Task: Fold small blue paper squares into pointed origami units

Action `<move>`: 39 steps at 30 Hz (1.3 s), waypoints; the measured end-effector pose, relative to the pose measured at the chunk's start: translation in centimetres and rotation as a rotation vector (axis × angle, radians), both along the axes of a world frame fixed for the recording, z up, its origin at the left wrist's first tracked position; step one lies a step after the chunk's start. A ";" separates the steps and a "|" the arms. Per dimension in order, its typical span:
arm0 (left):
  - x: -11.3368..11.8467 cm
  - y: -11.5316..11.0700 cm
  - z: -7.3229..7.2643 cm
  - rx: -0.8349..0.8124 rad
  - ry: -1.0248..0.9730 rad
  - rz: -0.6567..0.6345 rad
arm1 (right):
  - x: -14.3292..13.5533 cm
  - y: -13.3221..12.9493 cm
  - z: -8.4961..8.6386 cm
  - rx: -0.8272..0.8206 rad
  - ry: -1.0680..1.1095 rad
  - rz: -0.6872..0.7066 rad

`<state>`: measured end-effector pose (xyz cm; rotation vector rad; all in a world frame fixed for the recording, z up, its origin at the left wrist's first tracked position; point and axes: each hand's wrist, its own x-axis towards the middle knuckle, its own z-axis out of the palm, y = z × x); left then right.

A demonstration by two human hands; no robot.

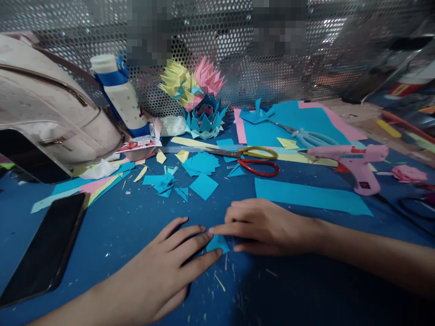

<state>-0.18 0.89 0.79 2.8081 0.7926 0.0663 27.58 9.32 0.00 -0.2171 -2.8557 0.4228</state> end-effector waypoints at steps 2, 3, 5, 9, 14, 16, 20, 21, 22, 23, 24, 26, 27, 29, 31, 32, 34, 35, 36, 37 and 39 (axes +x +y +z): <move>0.0 -0.1 0.1 -0.002 0.006 -0.005 | -0.1 0.1 0.0 -0.069 -0.036 -0.007; -0.1 -0.1 0.1 -0.001 0.004 -0.014 | -0.2 0.2 0.1 -0.099 -0.041 -0.008; -0.2 -0.1 0.0 0.007 -0.009 -0.035 | -0.3 0.3 0.2 -0.154 -0.045 -0.012; -0.3 0.0 -0.1 0.043 -0.056 -0.074 | -0.4 0.2 0.3 -0.227 -0.020 -0.006; -0.2 0.0 -0.2 0.032 -0.050 -0.075 | -0.7 -0.4 0.5 -0.286 0.028 -0.015; -0.1 0.0 -0.1 0.027 -0.039 -0.071 | -0.9 -0.8 0.6 -0.300 0.024 -0.033; -0.1 -0.1 0.0 0.014 -0.031 -0.071 | -1.3 -1.5 0.5 -0.347 -0.019 -0.140; -0.1 -0.1 0.0 0.012 -0.033 -0.071 | -1.5 -1.6 0.4 -0.371 -0.025 -0.174; 0.0 -0.1 0.0 0.011 -0.033 -0.070 | -1.6 -1.7 0.4 -0.393 -0.028 -0.204; -0.1 -0.1 0.0 0.010 -0.030 -0.068 | -1.7 -1.8 0.4 -0.410 -0.026 -0.227; -0.1 -0.1 0.0 0.009 -0.023 -0.067 | -1.8 -1.9 0.4 -0.421 -0.021 -0.243; -0.1 -0.1 0.0 0.009 -0.006 -0.073 | -1.9 -2.1 0.3 -0.426 -0.015 -0.263; -0.1 -0.1 -0.1 0.012 -0.001 -0.080 | -1.9 -2.1 0.3 -0.425 -0.014 -0.268; -0.1 -0.1 -0.1 0.024 -0.005 -0.098 | -2.0 -2.3 0.3 -0.420 -0.018 -0.273; -0.2 -0.1 -0.2 0.039 -0.023 -0.111 | -2.1 -2.4 0.2 -0.408 -0.019 -0.278; -0.2 -0.2 -0.2 0.050 -0.036 -0.114 | -2.1 -2.4 0.2 -0.400 -0.020 -0.283; -0.2 -0.2 -0.4 0.080 -0.067 -0.118 | -2.2 -2.5 0.2 -0.382 -0.012 -0.295; -0.2 -0.2 -0.5 0.098 -0.078 -0.121 | -2.2 -2.6 0.2 -0.377 -0.004 -0.299; -0.1 -0.2 -0.5 0.115 -0.086 -0.124 | -2.3 -2.6 0.1 -0.376 0.004 -0.301; -0.1 -0.2 -0.6 0.131 -0.091 -0.128 | -2.3 -2.7 0.1 -0.379 0.011 -0.302; -0.1 -0.1 -0.7 0.155 -0.093 -0.127 | -2.3 -2.7 0.0 -0.386 0.028 -0.297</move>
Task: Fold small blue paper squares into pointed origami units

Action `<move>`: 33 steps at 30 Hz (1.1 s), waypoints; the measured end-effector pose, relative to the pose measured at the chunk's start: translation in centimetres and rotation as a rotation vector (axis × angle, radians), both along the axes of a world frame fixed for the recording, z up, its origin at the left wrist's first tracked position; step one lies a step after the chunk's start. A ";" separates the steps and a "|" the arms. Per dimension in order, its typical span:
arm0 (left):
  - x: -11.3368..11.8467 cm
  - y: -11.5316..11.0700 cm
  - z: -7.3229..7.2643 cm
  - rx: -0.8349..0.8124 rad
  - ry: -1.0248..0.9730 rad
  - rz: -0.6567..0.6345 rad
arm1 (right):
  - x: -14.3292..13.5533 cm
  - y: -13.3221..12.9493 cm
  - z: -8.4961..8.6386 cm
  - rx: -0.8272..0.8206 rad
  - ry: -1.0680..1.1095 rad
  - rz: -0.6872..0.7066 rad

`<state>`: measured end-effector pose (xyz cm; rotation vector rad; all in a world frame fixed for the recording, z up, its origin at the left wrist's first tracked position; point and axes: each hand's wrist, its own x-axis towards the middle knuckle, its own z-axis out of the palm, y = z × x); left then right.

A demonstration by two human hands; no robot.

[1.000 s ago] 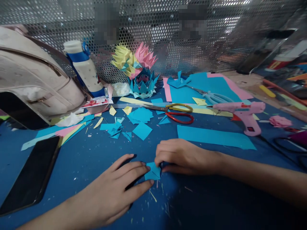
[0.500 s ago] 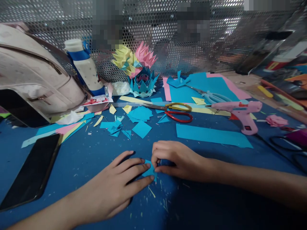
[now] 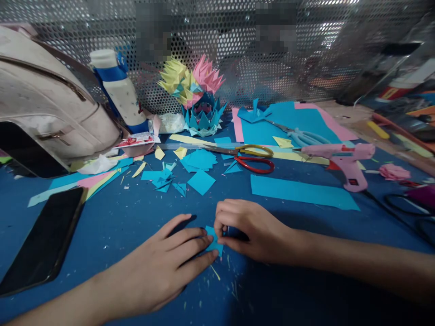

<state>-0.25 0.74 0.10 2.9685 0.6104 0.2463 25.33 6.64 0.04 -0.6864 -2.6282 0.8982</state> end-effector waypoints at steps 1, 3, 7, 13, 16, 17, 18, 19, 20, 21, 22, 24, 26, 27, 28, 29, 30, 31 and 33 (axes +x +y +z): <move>0.0 0.0 0.0 0.010 -0.001 0.001 | 0.0 0.0 0.0 -0.002 0.007 0.003; 0.0 -0.1 -0.1 0.028 -0.002 0.001 | 0.0 0.0 -0.1 -0.006 0.019 0.008; -0.1 -0.3 -0.3 0.068 -0.008 -0.005 | 0.0 0.0 -0.1 -0.006 0.010 0.002; 0.2 -0.3 -0.4 0.134 -0.041 0.003 | 0.0 -0.1 0.0 0.014 -0.020 0.000; 0.3 -0.3 -0.4 0.141 -0.042 0.002 | 0.0 -0.1 0.1 0.024 -0.040 -0.003; 0.3 -0.3 -0.4 0.139 -0.038 0.002 | -0.1 -0.1 0.1 0.027 -0.042 -0.001; 0.3 -0.3 -0.4 0.136 -0.035 0.004 | -0.1 -0.1 0.1 0.030 -0.043 0.001; 0.3 -0.3 -0.4 0.134 -0.032 0.006 | -0.1 -0.1 0.0 0.034 -0.042 0.002; 0.4 -0.3 -0.4 0.131 -0.032 0.007 | -0.1 -0.1 0.0 0.037 -0.041 0.003; 0.4 -0.3 -0.5 0.129 -0.035 0.008 | -0.1 -0.1 0.0 0.039 -0.038 0.005; 0.4 -0.3 -0.5 0.126 -0.038 0.010 | -0.1 -0.1 0.0 0.041 -0.033 0.008; 0.5 -0.4 -0.5 0.114 -0.041 0.015 | -0.1 -0.1 0.0 0.039 -0.026 0.012; 0.5 -0.5 -0.5 0.097 -0.043 0.023 | -0.2 -0.1 0.0 0.038 -0.020 0.012; 0.5 -0.5 -0.5 0.088 -0.043 0.024 | -0.2 -0.1 0.0 0.038 -0.019 0.010; 0.5 -0.5 -0.5 0.081 -0.044 0.024 | -0.2 -0.1 0.0 0.037 -0.022 0.007; 0.5 -0.6 -0.5 0.076 -0.045 0.022 | -0.2 -0.1 0.1 0.036 -0.028 0.004; 0.5 -0.6 -0.4 0.073 -0.046 0.020 | -0.2 -0.1 0.1 0.033 -0.035 0.001; 0.6 -0.7 -0.4 0.072 -0.047 0.019 | -0.2 -0.1 0.1 0.028 -0.044 -0.002; 0.6 -0.7 -0.3 0.072 -0.044 0.023 | -0.2 -0.1 0.2 0.022 -0.058 -0.009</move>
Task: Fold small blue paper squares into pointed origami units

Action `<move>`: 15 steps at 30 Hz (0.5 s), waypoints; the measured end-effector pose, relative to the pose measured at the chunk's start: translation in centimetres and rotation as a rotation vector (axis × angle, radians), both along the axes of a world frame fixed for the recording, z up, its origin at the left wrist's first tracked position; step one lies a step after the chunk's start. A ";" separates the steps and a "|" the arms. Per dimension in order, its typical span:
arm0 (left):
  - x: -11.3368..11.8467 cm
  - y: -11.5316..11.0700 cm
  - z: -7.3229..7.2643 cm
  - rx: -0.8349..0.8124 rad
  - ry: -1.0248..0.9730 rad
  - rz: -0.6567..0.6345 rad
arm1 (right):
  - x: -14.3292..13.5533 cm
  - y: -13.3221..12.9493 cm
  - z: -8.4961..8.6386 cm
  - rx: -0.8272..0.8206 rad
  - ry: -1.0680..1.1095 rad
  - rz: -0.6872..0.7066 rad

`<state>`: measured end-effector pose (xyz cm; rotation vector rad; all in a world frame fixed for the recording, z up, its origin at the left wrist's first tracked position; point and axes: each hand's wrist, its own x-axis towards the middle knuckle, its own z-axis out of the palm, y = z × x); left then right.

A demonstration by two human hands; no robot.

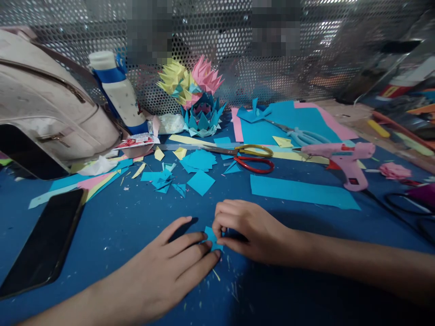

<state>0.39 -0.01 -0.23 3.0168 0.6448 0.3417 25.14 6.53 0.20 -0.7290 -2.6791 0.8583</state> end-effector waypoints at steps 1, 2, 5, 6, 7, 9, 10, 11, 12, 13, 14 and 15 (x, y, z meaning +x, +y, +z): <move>0.1 0.0 0.0 -0.002 0.008 0.004 | 0.0 0.0 0.0 -0.001 -0.001 -0.002; 0.2 -0.1 0.1 -0.002 0.016 0.011 | 0.0 0.0 0.0 -0.002 -0.001 -0.005; 0.5 -0.2 0.1 0.002 0.026 0.035 | 0.0 -0.1 0.1 -0.004 -0.005 -0.017; 0.6 -0.2 0.1 0.007 0.024 0.040 | 0.0 -0.1 0.1 -0.005 -0.009 -0.021; 0.7 -0.2 0.1 0.014 0.019 0.043 | -0.1 -0.1 0.1 -0.007 -0.012 -0.022; 0.7 -0.3 0.0 0.032 0.006 0.047 | -0.1 -0.1 0.1 -0.006 -0.017 -0.018; 0.8 -0.3 -0.1 0.040 -0.001 0.050 | -0.1 -0.1 0.1 -0.004 -0.019 -0.016; 0.8 -0.3 -0.1 0.047 -0.007 0.052 | -0.1 -0.1 0.1 -0.002 -0.020 -0.014; 0.8 -0.3 -0.2 0.053 -0.014 0.052 | -0.1 -0.1 0.1 -0.001 -0.019 -0.013; 0.8 -0.3 -0.2 0.056 -0.018 0.051 | -0.1 0.0 0.1 0.001 -0.019 -0.013; 0.8 -0.3 -0.2 0.059 -0.019 0.048 | -0.1 0.0 0.1 0.003 -0.018 -0.013; 0.8 -0.3 -0.1 0.062 -0.019 0.046 | -0.1 0.0 0.1 0.006 -0.017 -0.012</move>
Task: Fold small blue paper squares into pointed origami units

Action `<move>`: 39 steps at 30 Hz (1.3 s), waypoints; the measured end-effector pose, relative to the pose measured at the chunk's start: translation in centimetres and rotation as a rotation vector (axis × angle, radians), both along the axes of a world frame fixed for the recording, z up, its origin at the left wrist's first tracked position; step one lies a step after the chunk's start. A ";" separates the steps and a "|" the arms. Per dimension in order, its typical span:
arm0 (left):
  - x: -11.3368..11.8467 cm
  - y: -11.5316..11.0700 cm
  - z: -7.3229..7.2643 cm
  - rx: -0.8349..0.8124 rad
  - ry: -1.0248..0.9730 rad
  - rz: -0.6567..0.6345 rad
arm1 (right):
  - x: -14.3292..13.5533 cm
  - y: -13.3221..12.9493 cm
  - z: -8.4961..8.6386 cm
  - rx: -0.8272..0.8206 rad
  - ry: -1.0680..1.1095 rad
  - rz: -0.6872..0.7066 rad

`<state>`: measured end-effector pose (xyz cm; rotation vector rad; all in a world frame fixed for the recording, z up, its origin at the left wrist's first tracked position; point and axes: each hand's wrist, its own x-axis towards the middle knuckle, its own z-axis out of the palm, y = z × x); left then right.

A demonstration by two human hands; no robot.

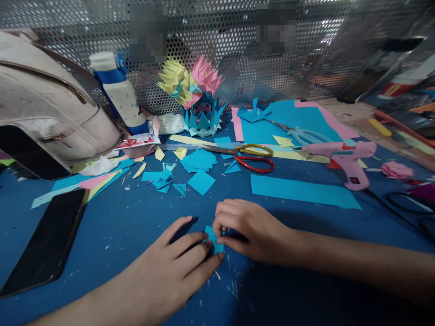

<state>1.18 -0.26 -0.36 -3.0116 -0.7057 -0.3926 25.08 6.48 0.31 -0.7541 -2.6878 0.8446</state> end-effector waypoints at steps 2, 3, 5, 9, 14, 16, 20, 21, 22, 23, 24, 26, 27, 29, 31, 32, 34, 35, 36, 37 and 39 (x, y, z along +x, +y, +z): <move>0.0 0.0 0.1 0.005 0.008 -0.005 | 0.0 0.0 0.0 0.007 0.000 0.004; 0.0 0.0 0.1 0.008 0.013 -0.005 | 0.0 0.0 -0.1 0.011 0.000 0.004; -0.1 0.0 0.2 0.009 0.020 -0.008 | 0.0 -0.1 -0.1 0.022 0.000 0.000; -0.2 0.0 0.2 -0.017 0.024 -0.018 | -0.2 -0.2 -0.1 0.051 -0.003 -0.013; -0.3 0.0 0.2 -0.039 0.037 -0.019 | -0.2 -0.1 -0.2 0.029 0.020 0.004; -0.3 0.0 0.3 -0.042 0.048 -0.020 | 0.0 0.1 -0.3 0.016 0.042 0.020; -0.4 -0.1 0.6 -0.044 0.069 -0.022 | 0.5 0.7 -0.5 -0.020 0.106 0.048; -0.4 -0.1 0.6 -0.045 0.074 -0.025 | 0.6 0.8 -0.6 -0.040 0.116 0.053; -0.5 -0.1 0.6 -0.047 0.078 -0.028 | 0.7 1.0 -0.6 -0.062 0.120 0.056; -0.5 -0.1 0.6 -0.050 0.083 -0.030 | 0.9 1.1 -0.5 -0.081 0.121 0.057; -0.5 -0.1 0.6 -0.051 0.086 -0.028 | 1.0 1.2 -0.5 -0.095 0.119 0.054; -0.5 -0.1 0.6 -0.048 0.082 -0.026 | 1.1 1.3 -0.5 -0.102 0.118 0.048; -0.5 -0.1 0.6 -0.042 0.082 -0.027 | 1.1 1.3 -0.5 -0.096 0.122 0.048; -0.4 0.0 0.6 -0.027 0.096 -0.033 | 1.2 1.3 -0.5 -0.077 0.134 0.053; -0.3 0.1 0.6 -0.014 0.113 -0.041 | 1.3 1.2 -0.6 -0.045 0.159 0.067; -0.3 0.1 0.6 -0.009 0.116 -0.041 | 1.4 1.2 -0.6 -0.027 0.170 0.076; -0.2 0.2 0.6 0.001 0.101 -0.036 | 1.5 1.2 -0.8 0.008 0.190 0.099; -0.2 0.3 0.5 0.007 0.089 -0.033 | 1.6 1.2 -0.8 0.034 0.194 0.114; -0.1 0.3 0.5 0.013 0.080 -0.031 | 1.7 1.2 -0.8 0.075 0.193 0.131; -0.1 0.3 0.4 0.019 0.072 -0.027 | 1.7 1.1 -0.8 0.136 0.187 0.153; 0.0 0.3 0.4 0.029 0.057 -0.024 | 1.8 1.0 -0.7 0.318 0.155 0.209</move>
